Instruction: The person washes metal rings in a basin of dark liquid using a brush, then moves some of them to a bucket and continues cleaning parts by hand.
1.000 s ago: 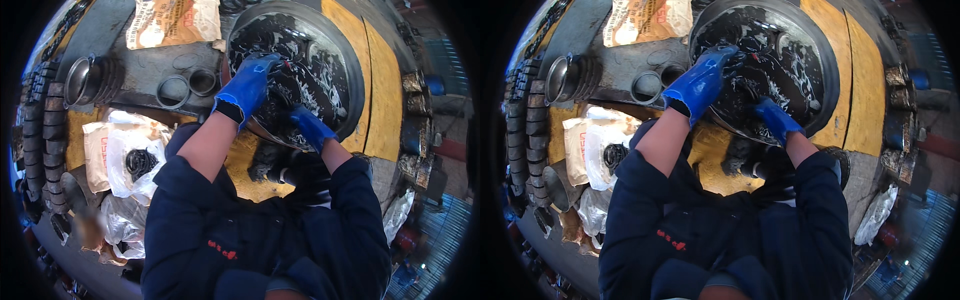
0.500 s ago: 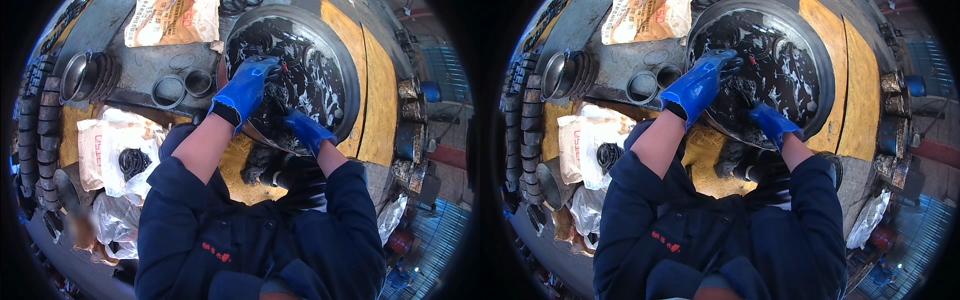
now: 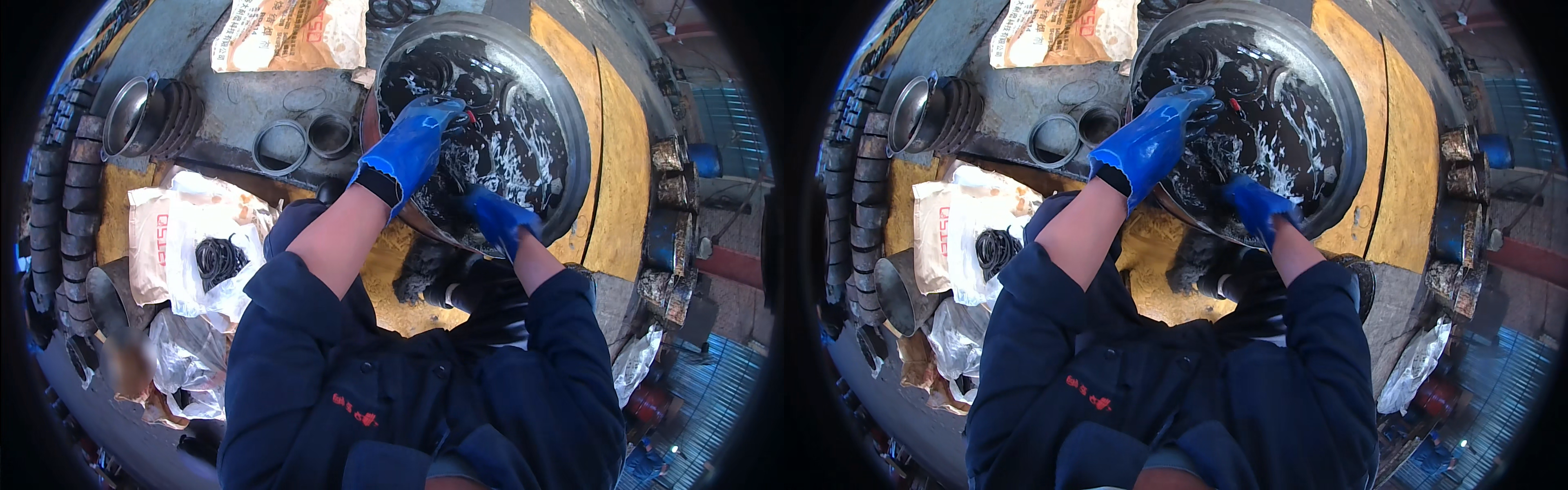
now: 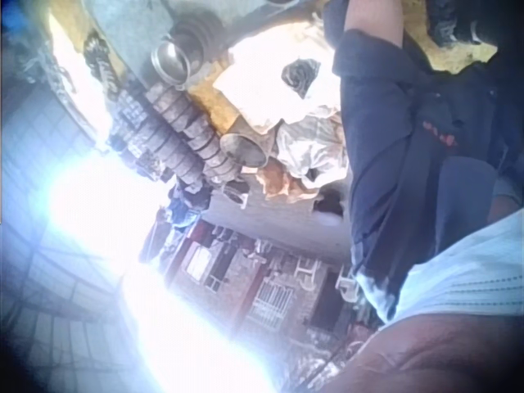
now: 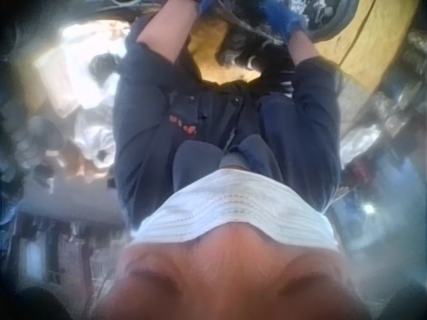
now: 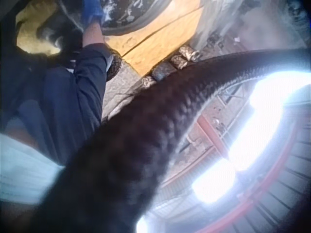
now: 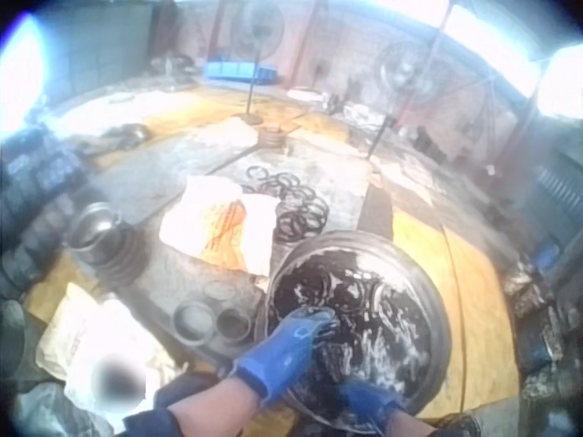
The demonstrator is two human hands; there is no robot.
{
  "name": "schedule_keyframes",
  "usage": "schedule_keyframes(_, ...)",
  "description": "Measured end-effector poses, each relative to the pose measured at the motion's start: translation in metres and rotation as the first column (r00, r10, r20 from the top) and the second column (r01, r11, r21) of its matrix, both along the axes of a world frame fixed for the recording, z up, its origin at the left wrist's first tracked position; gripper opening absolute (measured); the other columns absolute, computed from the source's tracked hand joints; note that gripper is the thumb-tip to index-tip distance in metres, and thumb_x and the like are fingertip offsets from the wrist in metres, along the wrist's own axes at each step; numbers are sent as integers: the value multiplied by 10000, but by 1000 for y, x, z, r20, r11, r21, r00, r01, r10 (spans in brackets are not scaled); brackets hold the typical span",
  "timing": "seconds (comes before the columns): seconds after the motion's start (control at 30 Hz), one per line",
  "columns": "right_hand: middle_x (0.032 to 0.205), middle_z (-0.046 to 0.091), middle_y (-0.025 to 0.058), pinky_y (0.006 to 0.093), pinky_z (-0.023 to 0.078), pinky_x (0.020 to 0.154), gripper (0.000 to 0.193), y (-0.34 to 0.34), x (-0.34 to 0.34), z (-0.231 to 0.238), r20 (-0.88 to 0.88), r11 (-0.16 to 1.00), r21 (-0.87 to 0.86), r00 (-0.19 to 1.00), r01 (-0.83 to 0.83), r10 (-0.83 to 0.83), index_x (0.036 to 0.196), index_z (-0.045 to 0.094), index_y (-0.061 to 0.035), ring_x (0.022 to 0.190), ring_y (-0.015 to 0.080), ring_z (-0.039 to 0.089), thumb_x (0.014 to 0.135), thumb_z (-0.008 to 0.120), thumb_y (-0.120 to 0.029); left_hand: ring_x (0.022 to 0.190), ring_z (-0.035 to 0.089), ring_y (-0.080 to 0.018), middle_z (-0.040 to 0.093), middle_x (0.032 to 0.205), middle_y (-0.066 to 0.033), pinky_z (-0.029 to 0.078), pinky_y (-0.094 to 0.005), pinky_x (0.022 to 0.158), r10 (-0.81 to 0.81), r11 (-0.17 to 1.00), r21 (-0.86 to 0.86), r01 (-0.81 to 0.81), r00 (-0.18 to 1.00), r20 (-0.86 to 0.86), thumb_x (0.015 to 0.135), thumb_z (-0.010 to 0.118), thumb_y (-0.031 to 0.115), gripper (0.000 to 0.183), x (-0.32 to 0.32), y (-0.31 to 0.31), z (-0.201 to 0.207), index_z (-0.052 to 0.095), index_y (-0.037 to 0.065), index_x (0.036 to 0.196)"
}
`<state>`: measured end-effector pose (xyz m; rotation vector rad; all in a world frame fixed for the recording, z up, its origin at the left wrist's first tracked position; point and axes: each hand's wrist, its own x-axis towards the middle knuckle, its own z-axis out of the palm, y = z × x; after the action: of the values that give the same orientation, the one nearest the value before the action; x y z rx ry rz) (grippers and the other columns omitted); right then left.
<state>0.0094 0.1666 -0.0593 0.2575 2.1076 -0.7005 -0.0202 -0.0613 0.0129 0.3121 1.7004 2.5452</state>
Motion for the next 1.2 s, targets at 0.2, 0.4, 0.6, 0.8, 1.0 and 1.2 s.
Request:
schedule_keyframes(0.2, 1008, 681, 124, 342, 487, 812, 502, -10, -7, -8, -179, 994, -67, 979, 83, -94, 1185, 624, -69, 916, 210, 627, 772, 752, -323, 1004, 616, -213, 644, 1086, -131, 483, -282, 894, -247, 881, 474, -3, 850, 465, 831, 515, -44, 341, 3, 0, 32, 590, 9, 1160)
schedule_keyframes(0.4, 1006, 682, 123, 341, 489, 808, 502, -3, -3, 5, -89, 972, -211, 988, 109, -130, 1181, 625, -66, 914, 210, 627, 771, 753, -325, 1004, 612, -187, 650, 1058, -116, 492, -286, 861, -80, 978, 208, 30, 968, 238, 880, 513, 77, 306, 6, -2, 23, 583, 32, 1175)
schedule_keyframes(0.6, 1004, 682, 123, 340, 491, 803, 502, 0, 3, 1, -149, 996, -60, 986, 70, -78, 1177, 627, -63, 912, 209, 627, 771, 755, -327, 1027, 605, -211, 634, 1106, -129, 477, -306, 903, -71, 990, 133, 37, 964, 256, 880, 473, 0, 310, 4, 0, 33, 584, 26, 1168)
schedule_keyframes(0.8, 1002, 687, 83, 297, 509, 767, 382, 2, 8, -1, -28, 920, -314, 967, 234, -255, 1135, 652, -41, 849, 172, 644, 812, 737, -226, 1044, 597, -283, 623, 1122, -164, 458, -327, 942, 42, 886, -414, -207, 926, -375, 810, 479, -73, 374, 0, -3, -1, 600, 32, 1147)
schedule_keyframes(1.0, 995, 688, 83, 296, 510, 759, 379, 3, 10, 13, -114, 999, -16, 993, 39, -41, 1132, 652, -38, 835, 170, 643, 818, 731, -235, 1039, 604, -284, 624, 1118, -171, 457, -325, 949, -110, 978, 204, 47, 945, 309, 790, 497, -100, 398, 3, 0, 21, 588, 18, 1159)
schedule_keyframes(1.2, 988, 688, 82, 294, 511, 751, 377, -10, -3, 2, -128, 961, -231, 974, 152, -185, 1129, 652, -35, 822, 169, 642, 823, 725, -243, 1083, 581, -290, 620, 1130, -160, 451, -339, 959, -6, 841, -494, -221, 909, -417, 774, 507, -112, 431, -1, -4, 1, 577, 32, 1174)
